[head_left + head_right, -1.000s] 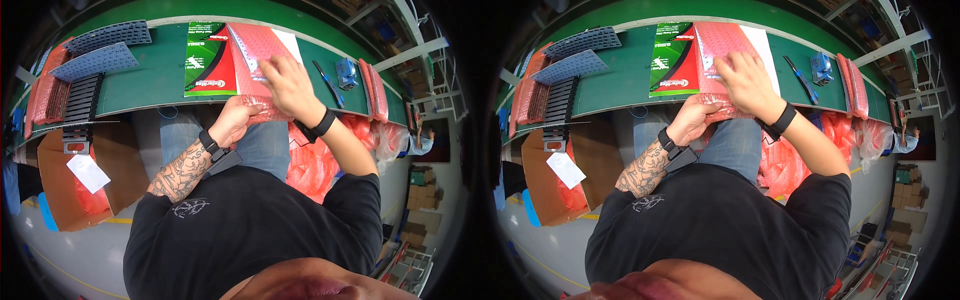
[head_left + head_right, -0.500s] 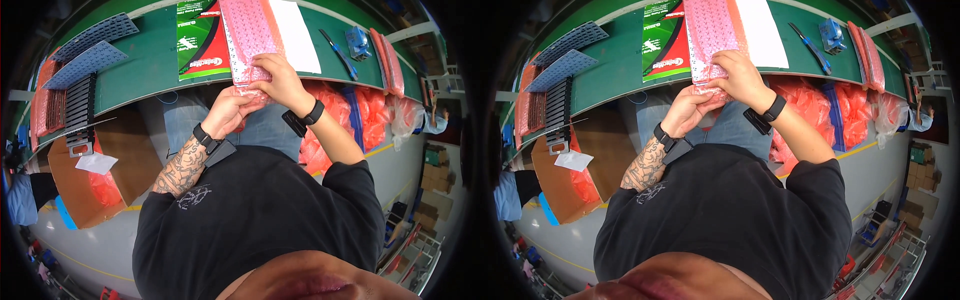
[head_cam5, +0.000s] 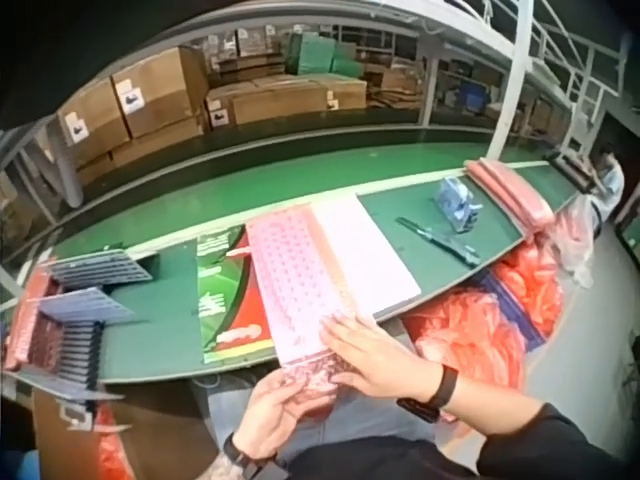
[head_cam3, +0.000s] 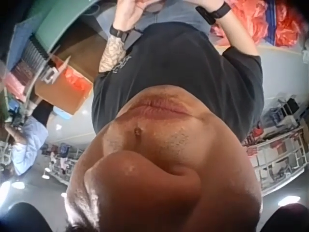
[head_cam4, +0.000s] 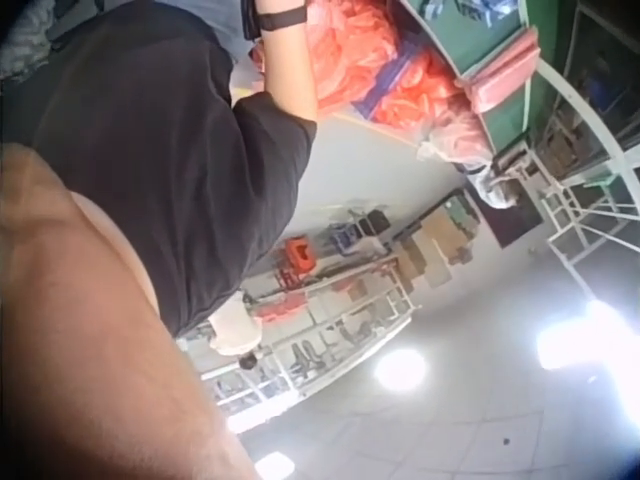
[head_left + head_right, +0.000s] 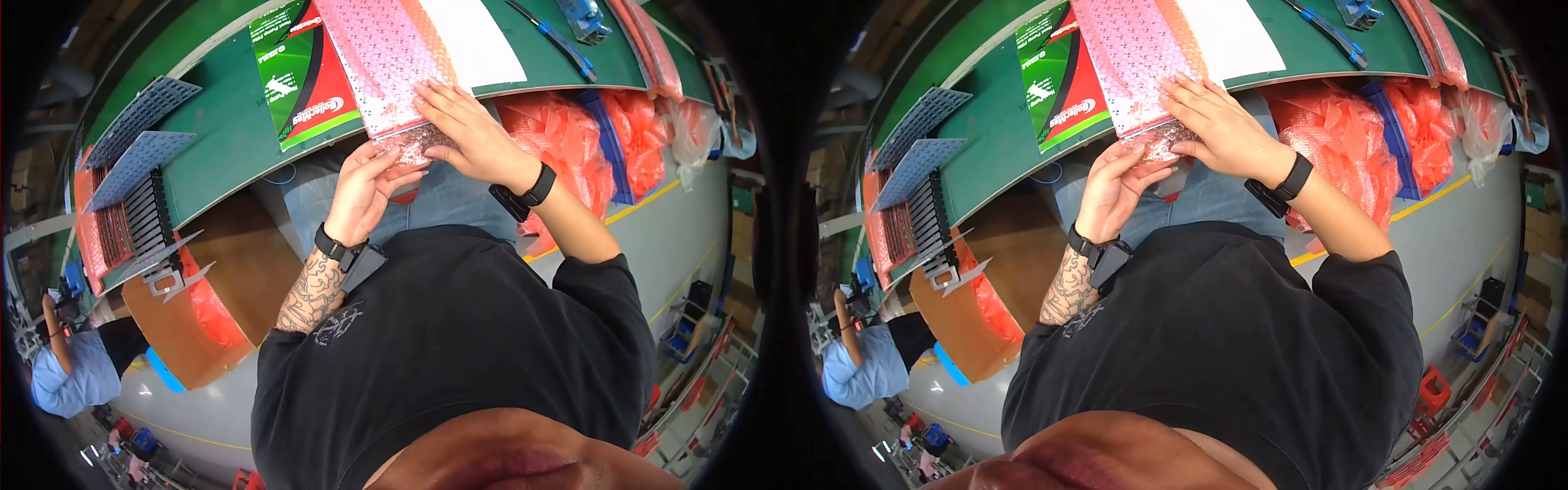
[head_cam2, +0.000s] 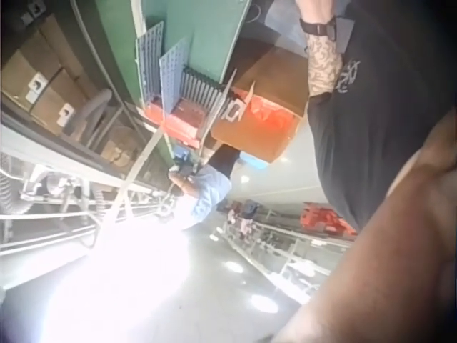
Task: The person wraps circuit boards in bubble wrap by hand, folding the wrap over each board and placing them onto a rack. They repeat the process by picking up new boards and more bubble wrap.
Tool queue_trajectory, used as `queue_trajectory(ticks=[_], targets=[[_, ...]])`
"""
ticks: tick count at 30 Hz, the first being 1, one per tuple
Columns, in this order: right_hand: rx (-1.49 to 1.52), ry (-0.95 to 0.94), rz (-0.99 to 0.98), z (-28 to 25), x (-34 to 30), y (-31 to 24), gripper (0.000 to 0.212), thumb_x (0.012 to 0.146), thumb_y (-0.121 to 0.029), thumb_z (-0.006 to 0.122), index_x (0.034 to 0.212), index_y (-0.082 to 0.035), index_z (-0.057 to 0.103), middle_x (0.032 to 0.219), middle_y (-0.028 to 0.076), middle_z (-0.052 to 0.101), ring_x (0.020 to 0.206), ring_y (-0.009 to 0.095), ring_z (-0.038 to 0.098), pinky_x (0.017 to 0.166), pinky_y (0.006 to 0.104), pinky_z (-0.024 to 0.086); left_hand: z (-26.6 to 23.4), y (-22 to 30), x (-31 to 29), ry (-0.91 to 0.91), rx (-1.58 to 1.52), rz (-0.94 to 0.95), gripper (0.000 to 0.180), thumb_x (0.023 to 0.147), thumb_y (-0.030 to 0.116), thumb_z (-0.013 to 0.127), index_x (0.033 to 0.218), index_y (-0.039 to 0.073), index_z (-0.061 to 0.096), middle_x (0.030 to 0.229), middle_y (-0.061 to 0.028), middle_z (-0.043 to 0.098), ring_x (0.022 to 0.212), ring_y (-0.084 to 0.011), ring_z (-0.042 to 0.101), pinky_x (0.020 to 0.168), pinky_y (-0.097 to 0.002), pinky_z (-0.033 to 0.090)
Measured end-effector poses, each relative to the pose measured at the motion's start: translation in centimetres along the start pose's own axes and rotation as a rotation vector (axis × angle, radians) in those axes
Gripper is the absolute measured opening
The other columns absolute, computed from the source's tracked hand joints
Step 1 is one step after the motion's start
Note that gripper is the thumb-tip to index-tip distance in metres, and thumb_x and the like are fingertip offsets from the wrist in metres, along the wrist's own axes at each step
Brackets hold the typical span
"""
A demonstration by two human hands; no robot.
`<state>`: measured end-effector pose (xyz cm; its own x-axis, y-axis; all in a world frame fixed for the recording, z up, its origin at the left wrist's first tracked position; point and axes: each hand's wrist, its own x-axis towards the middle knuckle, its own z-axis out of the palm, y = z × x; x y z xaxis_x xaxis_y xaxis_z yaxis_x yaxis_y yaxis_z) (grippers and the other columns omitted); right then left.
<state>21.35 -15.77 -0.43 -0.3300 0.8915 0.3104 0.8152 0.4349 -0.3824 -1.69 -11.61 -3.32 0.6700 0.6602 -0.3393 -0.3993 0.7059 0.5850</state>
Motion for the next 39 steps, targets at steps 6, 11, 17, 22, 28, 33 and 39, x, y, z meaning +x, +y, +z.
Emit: queue_trajectory(ticks=[6, 11, 17, 22, 28, 33, 39], targets=[[-0.033, 0.028, -0.034, -0.8, 0.9, 0.5, 0.061, 0.081, -0.016, 0.077, 0.139, -0.008, 0.056, 0.147, 0.016, 0.052, 0.138, 0.035, 0.047, 0.115, 0.0489, 0.036, 0.3, -0.1, 0.1, 0.094, 0.104, 0.059, 0.028, 0.103, 0.014, 0.057, 0.124, -0.005, 0.059, 0.115, -0.016, 0.071, 0.102, -0.024, 0.072, 0.087, -0.0364, 0.059], [-0.008, 0.07, -0.092, -1.0, 3.3, 1.5, 0.051, 0.074, -0.009, 0.08, 0.123, -0.006, 0.066, 0.135, 0.014, 0.061, 0.126, 0.035, 0.056, 0.107, 0.0436, 0.046, -1.0, -1.4, 1.5, 0.185, 0.159, 0.284, 0.024, 0.101, 0.012, 0.063, 0.118, -0.005, 0.063, 0.103, -0.0105, 0.073, 0.088, -0.0144, 0.07, 0.08, -0.0281, 0.056], [0.033, 0.063, -0.073, -1.2, 4.3, 0.9, 0.052, 0.071, -0.002, 0.081, 0.12, -0.004, 0.066, 0.133, 0.015, 0.063, 0.122, 0.035, 0.059, 0.101, 0.0389, 0.051, 0.2, -1.0, 1.6, 0.29, 0.38, 0.593, 0.013, 0.095, 0.007, 0.071, 0.102, -0.004, 0.069, 0.093, -0.0056, 0.072, 0.078, -0.0066, 0.064, 0.07, -0.0233, 0.051], [0.168, 0.23, -0.034, -0.9, 3.5, 0.6, 0.052, 0.073, 0.002, 0.081, 0.121, -0.001, 0.064, 0.132, 0.017, 0.062, 0.121, 0.031, 0.063, 0.1, 0.0376, 0.053, 3.8, 2.2, 1.2, 0.26, 0.764, 0.758, 0.011, 0.089, 0.007, 0.076, 0.09, -0.002, 0.068, 0.087, -0.0059, 0.07, 0.072, -0.0086, 0.063, 0.062, -0.0253, 0.048], [0.421, 0.369, 0.117, 0.6, 3.1, 0.9, 0.056, 0.076, 0.005, 0.08, 0.128, 0.001, 0.058, 0.134, 0.019, 0.059, 0.121, 0.027, 0.063, 0.102, 0.0378, 0.055, 6.0, 4.9, 3.0, 0.12, 1.115, 1.144, 0.01, 0.085, 0.006, 0.077, 0.086, 0.001, 0.069, 0.084, -0.0097, 0.07, 0.065, -0.0173, 0.064, 0.059, -0.0282, 0.049], [0.435, 0.373, 0.182, -0.5, 2.7, 0.9, 0.06, 0.077, 0.005, 0.079, 0.131, 0.0, 0.055, 0.136, 0.018, 0.058, 0.121, 0.027, 0.063, 0.099, 0.0363, 0.056, 7.0, 4.4, 4.0, 0.088, 1.11, 1.181, 0.011, 0.084, 0.004, 0.077, 0.09, 0.001, 0.069, 0.086, -0.011, 0.072, 0.069, -0.0184, 0.068, 0.061, -0.0292, 0.052], [0.404, 0.452, 0.019, -2.6, 4.0, 1.2, 0.06, 0.075, 0.001, 0.08, 0.131, -0.002, 0.06, 0.13, 0.015, 0.061, 0.113, 0.026, 0.066, 0.09, 0.0333, 0.059, 7.6, 4.2, 4.5, 0.155, 1.06, 1.089, 0.026, 0.081, 0.002, 0.079, 0.103, -0.001, 0.066, 0.088, -0.012, 0.073, 0.075, -0.018, 0.072, 0.067, -0.0286, 0.055]])
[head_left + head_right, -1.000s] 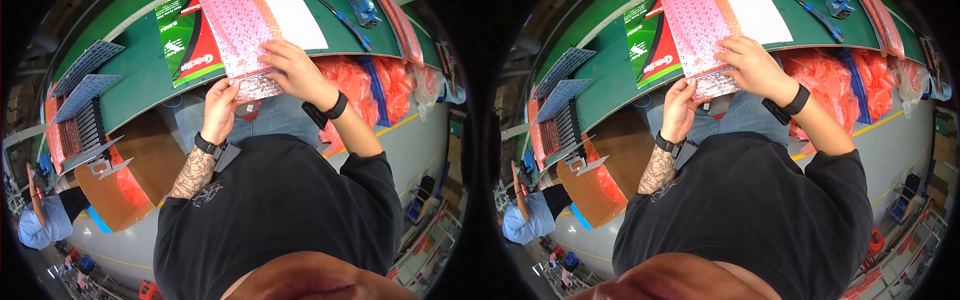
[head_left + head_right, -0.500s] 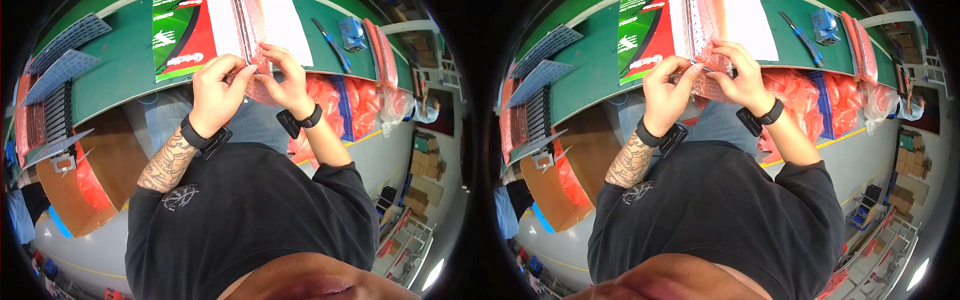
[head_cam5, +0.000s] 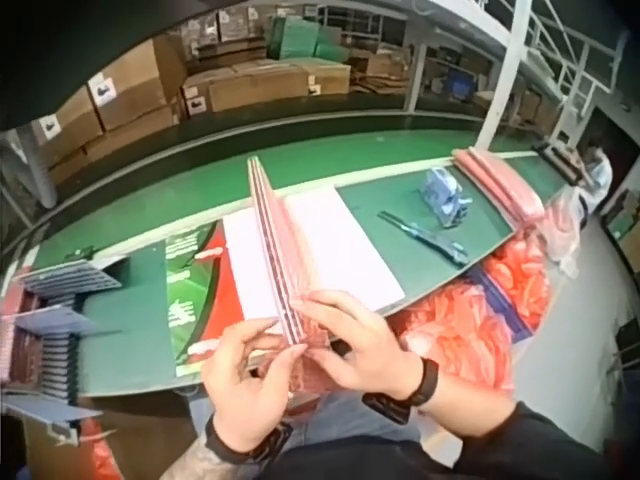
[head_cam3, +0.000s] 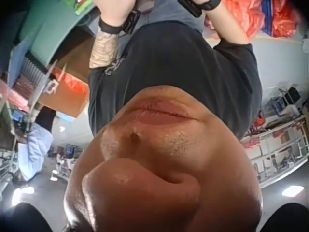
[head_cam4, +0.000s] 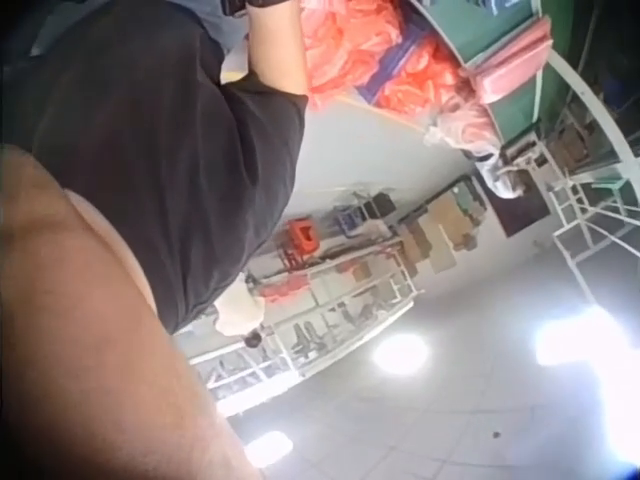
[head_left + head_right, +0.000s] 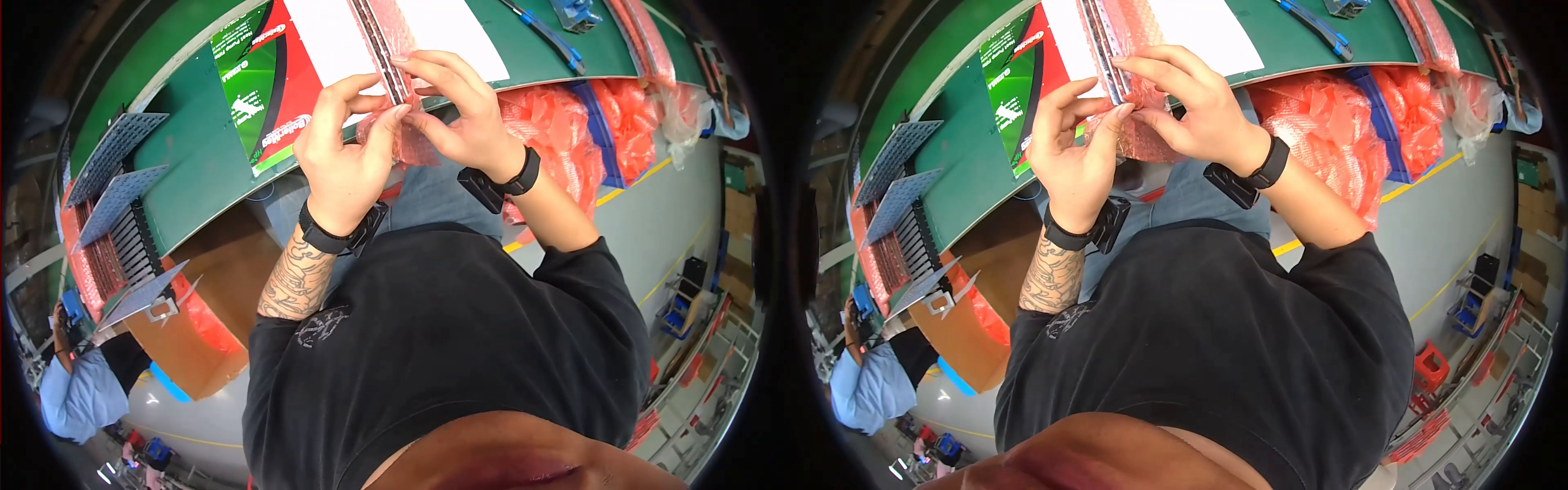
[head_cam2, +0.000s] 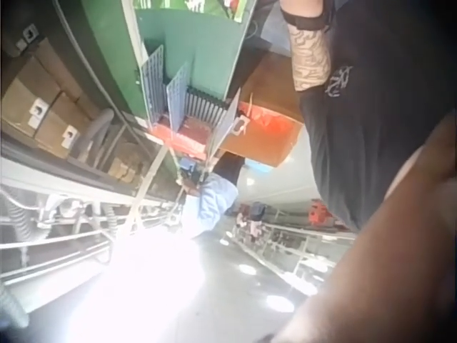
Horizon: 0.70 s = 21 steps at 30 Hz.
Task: The person wraps circuit boards in bubble wrap by hand, folding the wrap over each board and placing them onto a rack. They repeat the process by picking up new boards and more bubble wrap.
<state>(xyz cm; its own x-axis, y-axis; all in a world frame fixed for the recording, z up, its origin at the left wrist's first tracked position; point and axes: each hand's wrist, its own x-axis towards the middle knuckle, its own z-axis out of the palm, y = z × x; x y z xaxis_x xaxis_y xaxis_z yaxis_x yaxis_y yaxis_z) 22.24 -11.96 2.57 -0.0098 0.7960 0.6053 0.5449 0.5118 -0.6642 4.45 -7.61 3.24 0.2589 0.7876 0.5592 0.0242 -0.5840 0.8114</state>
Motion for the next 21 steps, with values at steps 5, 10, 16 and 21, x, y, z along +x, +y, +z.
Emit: queue_trajectory(ticks=[5, 10, 16, 21], targets=[[-0.102, 0.016, -0.09, -0.1, 0.4, 0.1, 0.06, 0.072, 0.0, 0.08, 0.13, -0.003, 0.064, 0.125, 0.015, 0.062, 0.106, 0.025, 0.068, 0.083, 0.0303, 0.06, -0.5, 1.0, -0.4, -0.028, 0.09, -0.128, 0.032, 0.08, 0.002, 0.081, 0.106, -0.002, 0.062, 0.08, -0.0088, 0.072, 0.072, -0.0153, 0.072, 0.067, -0.0263, 0.054], [-0.036, 0.078, -0.06, 0.6, 0.6, 0.1, 0.061, 0.071, 0.0, 0.08, 0.129, -0.003, 0.064, 0.121, 0.015, 0.065, 0.104, 0.024, 0.069, 0.08, 0.0302, 0.06, -0.8, 1.4, -0.9, 0.043, 0.066, -0.139, 0.031, 0.082, 0.0, 0.081, 0.105, -0.003, 0.06, 0.081, -0.0086, 0.071, 0.072, -0.0107, 0.07, 0.065, -0.0229, 0.052], [-0.059, 0.027, -0.082, 1.5, 1.0, -0.2, 0.04, 0.068, -0.001, 0.082, 0.107, -0.002, 0.072, 0.106, 0.013, 0.07, 0.097, 0.026, 0.071, 0.077, 0.0329, 0.059, -1.6, 1.0, -3.0, 0.185, -0.222, -0.408, 0.025, 0.086, -0.004, 0.077, 0.095, 0.001, 0.054, 0.086, -0.0073, 0.068, 0.068, -0.0064, 0.062, 0.062, -0.0202, 0.049], [-0.194, -0.147, -0.14, 3.5, 0.3, 0.0, 0.025, 0.066, -0.005, 0.081, 0.089, -0.002, 0.072, 0.1, 0.011, 0.072, 0.093, 0.028, 0.07, 0.078, 0.0352, 0.058, -1.9, -2.3, -7.2, 0.32, -0.515, -0.626, 0.026, 0.088, -0.008, 0.072, 0.092, 0.004, 0.05, 0.082, -0.0047, 0.064, 0.064, -0.0058, 0.058, 0.059, -0.0204, 0.048]])
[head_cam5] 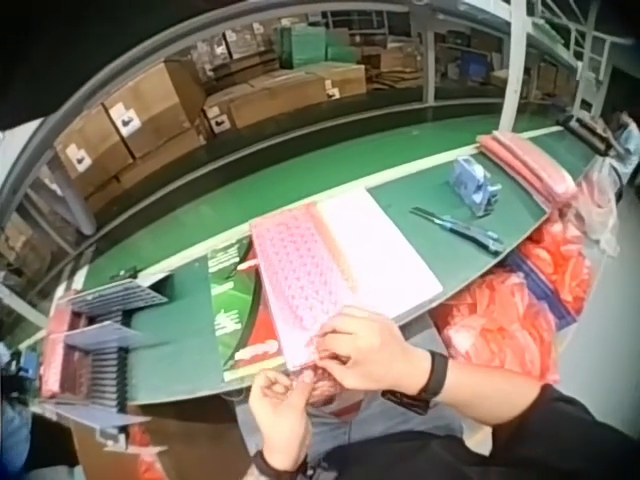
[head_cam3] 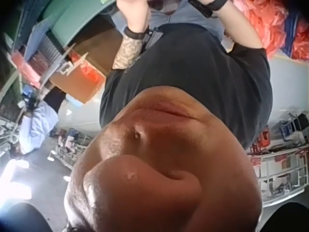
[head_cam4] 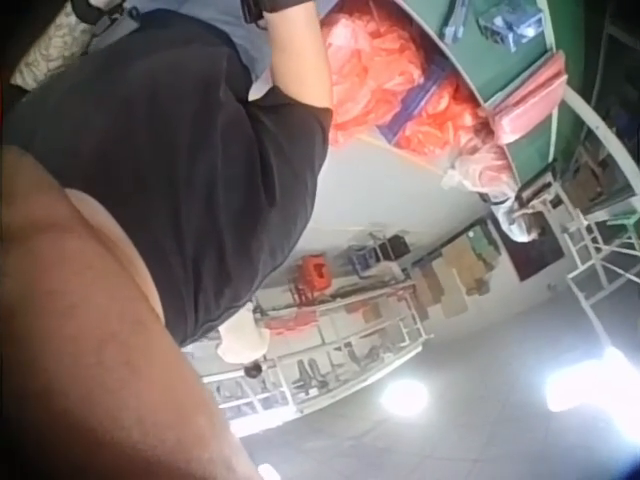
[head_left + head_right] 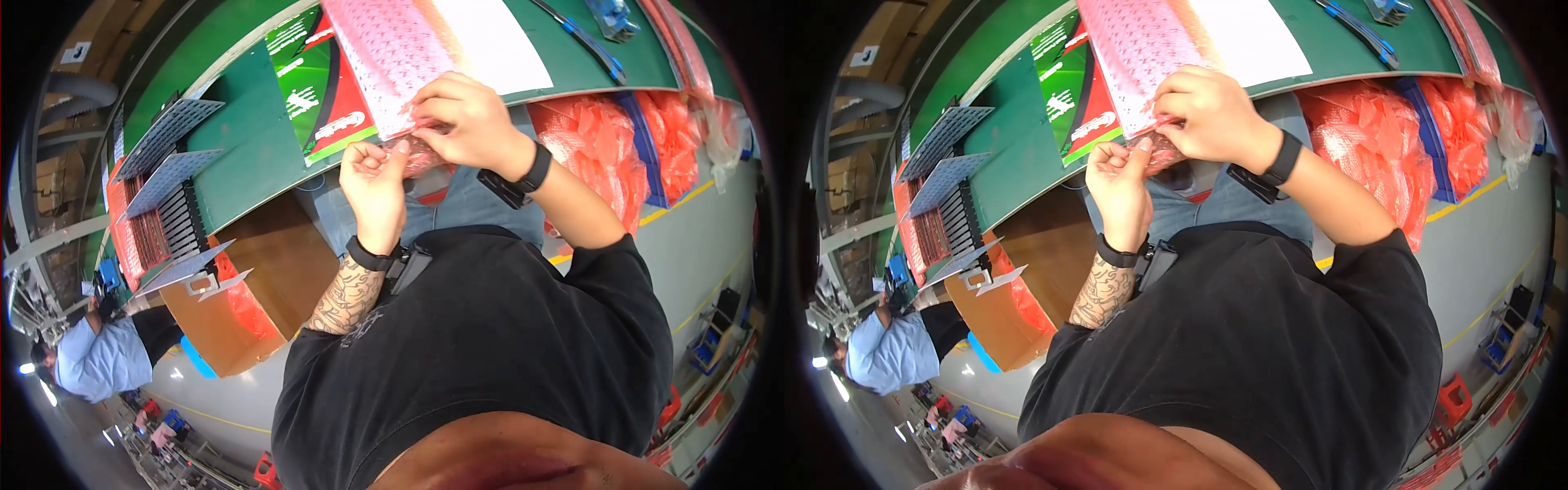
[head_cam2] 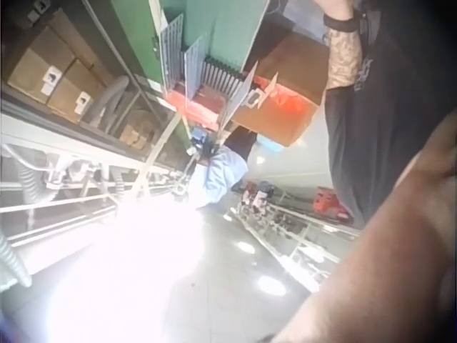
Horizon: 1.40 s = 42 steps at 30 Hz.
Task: The person wraps circuit boards in bubble wrap by hand, folding the wrap over each board and placing them onto a rack. They repeat the process by picking up new boards and more bubble wrap.
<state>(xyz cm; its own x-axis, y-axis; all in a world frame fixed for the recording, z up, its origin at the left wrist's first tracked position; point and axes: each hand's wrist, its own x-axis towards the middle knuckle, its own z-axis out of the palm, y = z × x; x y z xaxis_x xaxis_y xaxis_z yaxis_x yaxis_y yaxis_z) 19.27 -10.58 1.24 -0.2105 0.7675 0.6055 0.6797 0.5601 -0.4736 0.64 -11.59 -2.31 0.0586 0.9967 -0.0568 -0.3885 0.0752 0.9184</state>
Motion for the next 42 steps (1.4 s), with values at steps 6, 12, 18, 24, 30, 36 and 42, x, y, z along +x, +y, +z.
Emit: queue_trajectory(ticks=[6, 12, 18, 24, 30, 36, 42], targets=[[-0.133, 0.096, 0.008, 1.5, -2.6, 0.9, 0.022, 0.067, -0.004, 0.078, 0.088, -0.003, 0.071, 0.111, 0.013, 0.07, 0.106, 0.03, 0.065, 0.088, 0.0395, 0.054, -1.7, -1.9, 0.0, -0.142, 0.125, -0.146, 0.02, 0.094, -0.006, 0.066, 0.098, 0.003, 0.049, 0.085, -0.0107, 0.067, 0.073, -0.0182, 0.07, 0.064, -0.0275, 0.057], [0.173, 0.146, 0.312, -3.5, -16.4, -3.6, 0.01, 0.085, -0.008, 0.075, 0.093, -0.002, 0.071, 0.105, 0.012, 0.07, 0.099, 0.029, 0.067, 0.085, 0.0388, 0.055, -4.3, 0.3, -1.6, -0.112, 0.549, -0.011, 0.02, 0.095, 0.009, 0.07, 0.105, 0.002, 0.054, 0.102, -0.019, 0.069, 0.082, -0.0251, 0.073, 0.064, -0.0294, 0.058], [-0.152, -0.243, 1.566, -10.7, -45.7, -3.7, 0.018, 0.086, -0.021, 0.076, 0.091, -0.004, 0.072, 0.082, 0.009, 0.071, 0.073, 0.03, 0.067, 0.07, 0.0379, 0.055, 1.4, 3.4, -0.3, -0.405, 1.369, 0.924, 0.028, 0.089, 0.008, 0.076, 0.112, -0.003, 0.064, 0.109, -0.0125, 0.066, 0.102, -0.0248, 0.063, 0.085, -0.0368, 0.053], [0.521, -0.228, 1.987, -1.4, -60.4, 2.6, 0.033, 0.084, -0.032, 0.071, 0.086, 0.001, 0.07, 0.073, 0.013, 0.067, 0.064, 0.024, 0.063, 0.06, 0.0388, 0.052, 5.1, 0.8, 2.2, -0.594, 1.603, 0.947, 0.039, 0.081, 0.007, 0.083, 0.116, -0.002, 0.068, 0.109, -0.0091, 0.069, 0.101, -0.0253, 0.062, 0.093, -0.0378, 0.049], [0.217, -0.58, 1.553, 13.6, -59.9, 15.0, 0.044, 0.085, -0.043, 0.062, 0.092, -0.001, 0.074, 0.083, 0.017, 0.072, 0.074, 0.033, 0.068, 0.071, 0.0433, 0.054, 4.4, 2.3, 2.6, -0.459, 1.619, 0.793, 0.041, 0.08, 0.007, 0.084, 0.117, 0.0, 0.069, 0.113, -0.0067, 0.07, 0.102, -0.0222, 0.063, 0.092, -0.036, 0.051], [0.321, -0.401, 1.891, 18.4, -67.1, 21.5, 0.056, 0.08, -0.051, 0.071, 0.105, -0.001, 0.074, 0.106, 0.021, 0.073, 0.105, 0.038, 0.069, 0.092, 0.0454, 0.054, 6.6, -0.3, 3.6, -0.353, 1.559, 0.383, 0.038, 0.084, 0.003, 0.079, 0.12, -0.001, 0.067, 0.122, -0.0084, 0.067, 0.108, -0.0206, 0.061, 0.096, -0.036, 0.049], [0.478, -0.379, 1.913, 24.6, -61.0, 16.8, 0.064, 0.073, -0.047, 0.08, 0.118, -0.003, 0.07, 0.119, 0.022, 0.07, 0.112, 0.039, 0.067, 0.095, 0.0445, 0.054, 7.0, 3.1, 2.0, -0.443, 1.732, 0.538, 0.033, 0.091, 0.006, 0.072, 0.123, -0.003, 0.065, 0.125, -0.0113, 0.065, 0.115, -0.0216, 0.059, 0.101, -0.0373, 0.047]])
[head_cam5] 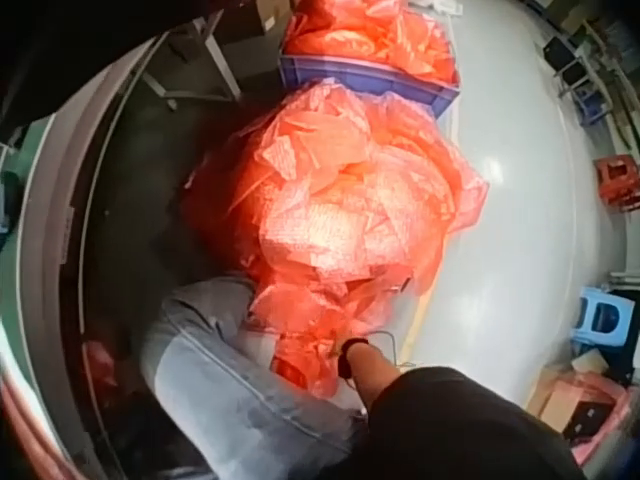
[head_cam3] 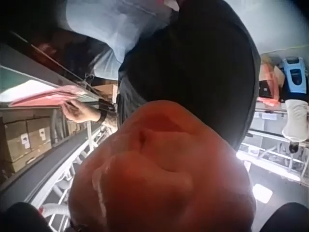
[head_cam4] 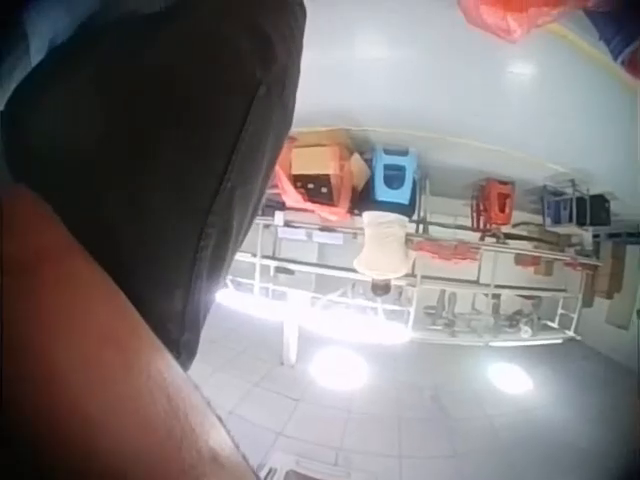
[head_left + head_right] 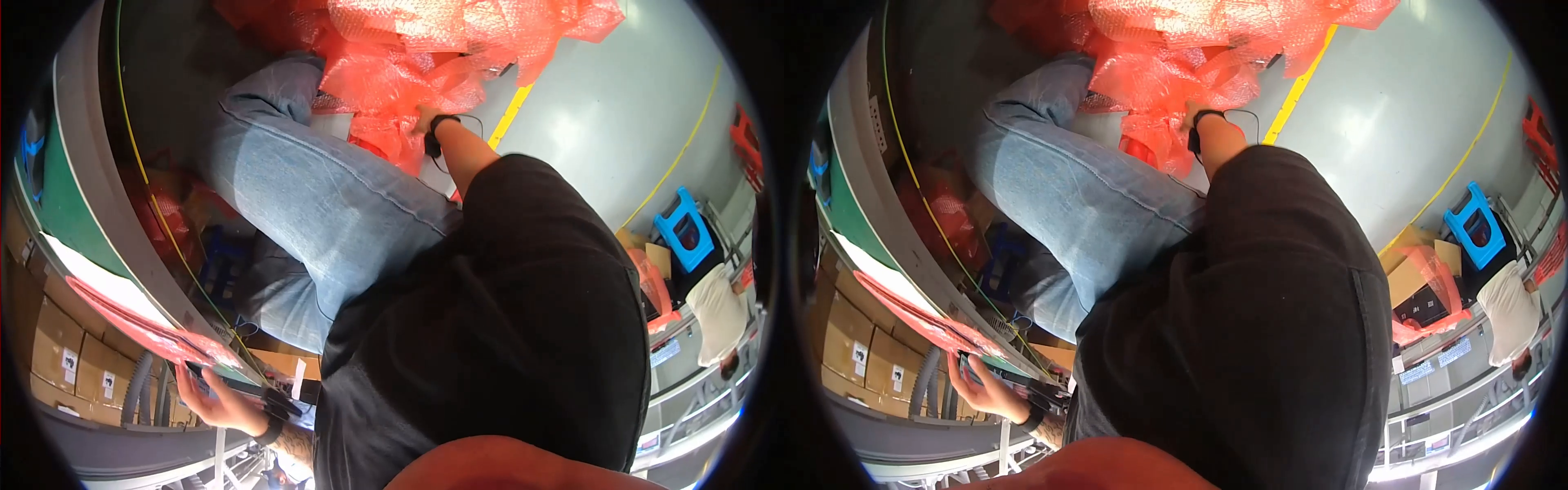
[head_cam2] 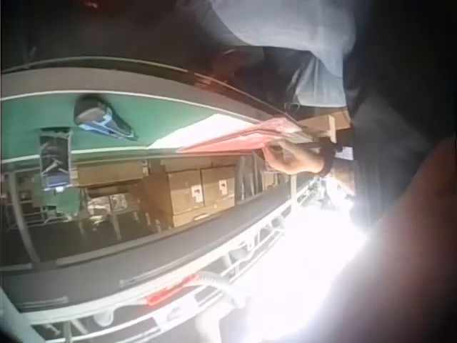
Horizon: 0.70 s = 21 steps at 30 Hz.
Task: The person wraps circuit boards in bubble wrap by hand, folding the wrap over each board and placing them onto a rack. They repeat the process by picking up new boards and more bubble wrap.
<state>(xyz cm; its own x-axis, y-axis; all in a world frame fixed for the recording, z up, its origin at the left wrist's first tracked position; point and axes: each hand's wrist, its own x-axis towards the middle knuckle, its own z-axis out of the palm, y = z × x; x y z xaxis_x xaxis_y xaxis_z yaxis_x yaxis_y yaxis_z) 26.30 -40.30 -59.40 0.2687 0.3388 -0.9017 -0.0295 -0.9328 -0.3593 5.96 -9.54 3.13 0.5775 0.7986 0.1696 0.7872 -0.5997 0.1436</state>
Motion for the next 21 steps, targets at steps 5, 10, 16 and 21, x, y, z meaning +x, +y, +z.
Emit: queue_trajectory(ticks=[5, 10, 16, 21], targets=[[-0.062, 0.066, 0.069, 2.1, -1.5, -1.0, 0.045, 0.076, -0.033, 0.077, 0.113, -0.008, 0.074, 0.113, 0.021, 0.072, 0.109, 0.036, 0.069, 0.093, 0.0442, 0.055, -3.1, 0.5, -1.3, 0.117, 0.059, -0.004, 0.03, 0.097, 0.009, 0.068, 0.124, -0.004, 0.065, 0.125, -0.0121, 0.066, 0.108, -0.0202, 0.062, 0.095, -0.032, 0.05], [0.314, 0.117, -0.065, -5.2, -1.9, 2.3, 0.017, 0.081, -0.019, 0.064, 0.089, -0.009, 0.076, 0.095, 0.012, 0.073, 0.087, 0.024, 0.07, 0.078, 0.0388, 0.055, -2.5, 2.9, -0.8, 0.191, -0.137, -0.028, 0.027, 0.097, 0.005, 0.066, 0.121, -0.008, 0.066, 0.124, -0.0165, 0.066, 0.109, -0.0224, 0.063, 0.096, -0.0316, 0.05], [1.071, 0.286, -0.652, -23.1, -13.1, 4.5, 0.019, 0.082, -0.003, 0.056, 0.094, -0.002, 0.07, 0.1, 0.006, 0.07, 0.093, 0.017, 0.064, 0.086, 0.0309, 0.05, -1.7, 9.2, -0.5, 0.231, -0.304, 0.064, 0.026, 0.098, 0.003, 0.063, 0.119, -0.011, 0.065, 0.124, -0.0191, 0.066, 0.111, -0.0239, 0.064, 0.098, -0.0323, 0.05], [1.417, 0.073, -0.776, -33.4, -27.6, 6.7, 0.043, 0.08, 0.001, 0.052, 0.122, 0.005, 0.061, 0.114, 0.012, 0.069, 0.108, 0.022, 0.065, 0.1, 0.0362, 0.049, 0.4, 16.1, 0.6, -0.046, -0.526, 0.136, 0.026, 0.096, -0.001, 0.061, 0.119, -0.011, 0.065, 0.123, -0.0196, 0.067, 0.116, -0.0265, 0.063, 0.102, -0.0362, 0.048]])
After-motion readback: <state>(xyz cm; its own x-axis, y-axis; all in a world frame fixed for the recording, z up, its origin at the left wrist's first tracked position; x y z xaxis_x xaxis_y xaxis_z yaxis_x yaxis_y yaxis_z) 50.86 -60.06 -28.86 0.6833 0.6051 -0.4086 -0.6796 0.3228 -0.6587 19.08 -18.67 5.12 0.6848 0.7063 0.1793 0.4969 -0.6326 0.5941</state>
